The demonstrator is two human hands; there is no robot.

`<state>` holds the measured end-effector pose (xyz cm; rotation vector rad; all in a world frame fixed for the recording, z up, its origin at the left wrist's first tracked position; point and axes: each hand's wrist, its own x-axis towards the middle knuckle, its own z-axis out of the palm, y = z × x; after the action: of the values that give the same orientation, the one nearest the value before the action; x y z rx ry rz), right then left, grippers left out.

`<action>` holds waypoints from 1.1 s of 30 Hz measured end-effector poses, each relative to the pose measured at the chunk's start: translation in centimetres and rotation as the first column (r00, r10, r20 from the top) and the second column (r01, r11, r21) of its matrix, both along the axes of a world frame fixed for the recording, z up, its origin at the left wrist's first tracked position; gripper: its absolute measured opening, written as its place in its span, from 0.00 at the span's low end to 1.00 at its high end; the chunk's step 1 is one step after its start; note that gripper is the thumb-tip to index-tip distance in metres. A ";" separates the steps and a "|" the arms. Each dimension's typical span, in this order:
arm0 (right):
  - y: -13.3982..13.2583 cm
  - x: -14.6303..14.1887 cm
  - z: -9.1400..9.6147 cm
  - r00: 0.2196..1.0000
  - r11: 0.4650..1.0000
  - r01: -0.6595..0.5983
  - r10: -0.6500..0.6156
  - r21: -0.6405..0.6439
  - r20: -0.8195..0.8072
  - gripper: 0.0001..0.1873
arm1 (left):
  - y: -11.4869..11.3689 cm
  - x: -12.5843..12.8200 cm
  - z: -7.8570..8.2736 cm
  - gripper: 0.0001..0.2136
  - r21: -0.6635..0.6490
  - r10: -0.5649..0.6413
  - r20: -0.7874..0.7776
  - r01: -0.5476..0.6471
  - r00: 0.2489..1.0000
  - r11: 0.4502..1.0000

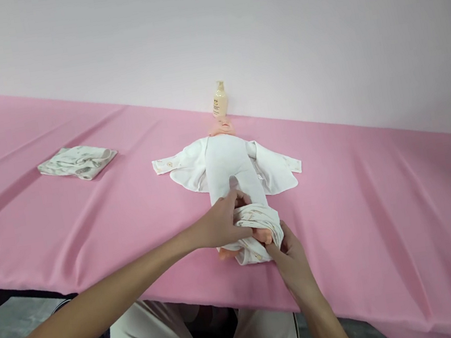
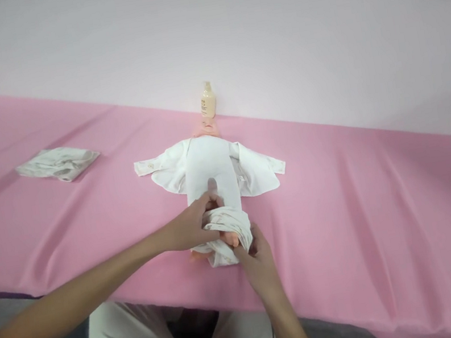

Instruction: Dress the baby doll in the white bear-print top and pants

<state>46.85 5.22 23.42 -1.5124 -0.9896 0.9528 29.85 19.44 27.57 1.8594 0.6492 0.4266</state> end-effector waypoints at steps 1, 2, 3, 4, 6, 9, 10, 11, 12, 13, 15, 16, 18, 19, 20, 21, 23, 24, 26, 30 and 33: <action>0.4 0.3 0.1 0.999 1.000 -0.008 0.008 0.021 0.032 0.24 | 0.0 -0.3 0.1 0.27 -0.040 0.002 0.025 -0.001 1.000 0.999; 0.7 0.7 0.2 0.996 0.999 -0.016 0.012 0.040 0.086 0.22 | 0.0 -0.5 0.1 0.27 -0.058 0.008 0.039 -0.006 0.999 0.998; 1.2 1.4 0.4 0.988 0.998 -0.034 0.025 0.055 0.151 0.20 | -0.1 -0.7 0.2 0.26 -0.056 0.013 0.040 -0.011 0.999 0.998; 1.7 2.3 0.6 0.975 0.996 -0.067 0.052 0.064 0.218 0.18 | -0.1 -0.8 0.1 0.24 -0.035 0.013 0.032 -0.012 0.999 0.999; 2.9 4.3 1.2 0.934 0.982 -0.180 0.152 0.058 0.324 0.17 | 0.0 -0.8 -0.1 0.21 0.055 -0.004 0.002 0.004 1.000 0.999; 4.6 7.1 2.3 0.864 0.928 -0.373 0.350 -0.007 0.361 0.27 | 0.3 -0.5 -0.7 0.16 0.230 -0.017 -0.062 0.031 0.998 0.973; 5.1 7.9 2.7 0.844 0.906 -0.422 0.407 -0.034 0.349 0.32 | 0.4 -0.5 -0.9 0.15 0.285 -0.011 -0.080 0.033 0.997 0.958; 5.6 8.6 3.0 0.826 0.883 -0.465 0.459 -0.063 0.328 0.36 | 0.5 -0.5 -1.1 0.15 0.337 -0.001 -0.092 0.032 0.996 0.941; 5.9 9.2 3.3 0.811 0.861 -0.501 0.502 -0.089 0.300 0.39 | 0.5 -0.6 -1.2 0.16 0.384 0.007 -0.102 0.033 0.995 0.923; 6.2 9.7 3.6 0.800 0.842 -0.528 0.536 -0.108 0.269 0.40 | 0.6 -0.9 -1.2 0.18 0.428 0.016 -0.111 0.033 0.994 0.903; 6.9 10.4 4.0 0.801 0.826 -0.551 0.563 -0.119 0.204 0.39 | 0.9 -1.7 -0.9 0.22 0.492 0.043 -0.130 0.027 0.991 0.870; 7.2 10.5 4.1 0.814 0.832 -0.543 0.555 -0.115 0.172 0.37 | 1.1 -2.3 -0.7 0.23 0.507 0.055 -0.143 0.025 0.988 0.862; 8.3 10.4 4.1 0.846 0.855 -0.508 0.518 -0.103 0.128 0.34 | 1.9 -3.3 0.0 0.23 0.487 0.048 -0.178 0.045 0.983 0.872; 9.0 10.2 4.1 0.859 0.867 -0.490 0.498 -0.096 0.119 0.32 | 2.3 -3.7 0.4 0.22 0.452 0.023 -0.190 0.067 0.981 0.889; 9.7 9.9 4.0 0.868 0.876 -0.475 0.482 -0.085 0.120 0.29 | 2.8 -4.1 0.7 0.21 0.401 -0.008 -0.191 0.085 0.981 0.912; 10.4 9.5 3.9 0.873 0.883 -0.465 0.470 -0.072 0.130 0.27 | 3.4 -4.3 0.8 0.21 0.332 -0.031 -0.178 0.090 0.984 0.939; 11.6 8.6 3.6 0.881 0.894 -0.447 0.448 -0.040 0.151 0.23 | 4.4 -4.6 0.6 0.22 0.153 -0.032 -0.118 0.050 0.992 0.987; 11.9 8.2 3.3 0.889 0.900 -0.434 0.433 -0.024 0.149 0.22 | 4.7 -4.6 0.2 0.22 0.061 -0.016 -0.088 0.022 0.996 0.998; 12.2 7.7 2.7 0.911 0.919 -0.395 0.393 -0.014 0.121 0.23 | 5.1 -4.8 -0.9 0.23 -0.049 0.018 -0.058 -0.021 0.998 0.999; 10.9 7.3 0.9 0.926 0.970 -0.221 0.241 -0.101 0.292 0.26 | 4.4 -5.2 -3.0 0.20 0.299 0.162 -0.135 -0.115 0.978 0.947; 10.0 7.2 0.1 0.852 0.984 -0.161 0.179 -0.080 0.492 0.28 | 3.7 -5.2 -3.5 0.18 0.481 0.215 -0.157 -0.115 0.964 0.869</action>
<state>54.02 15.20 23.47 -1.7680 -1.5038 0.7096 24.61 23.10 24.05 2.3401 0.9132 0.5436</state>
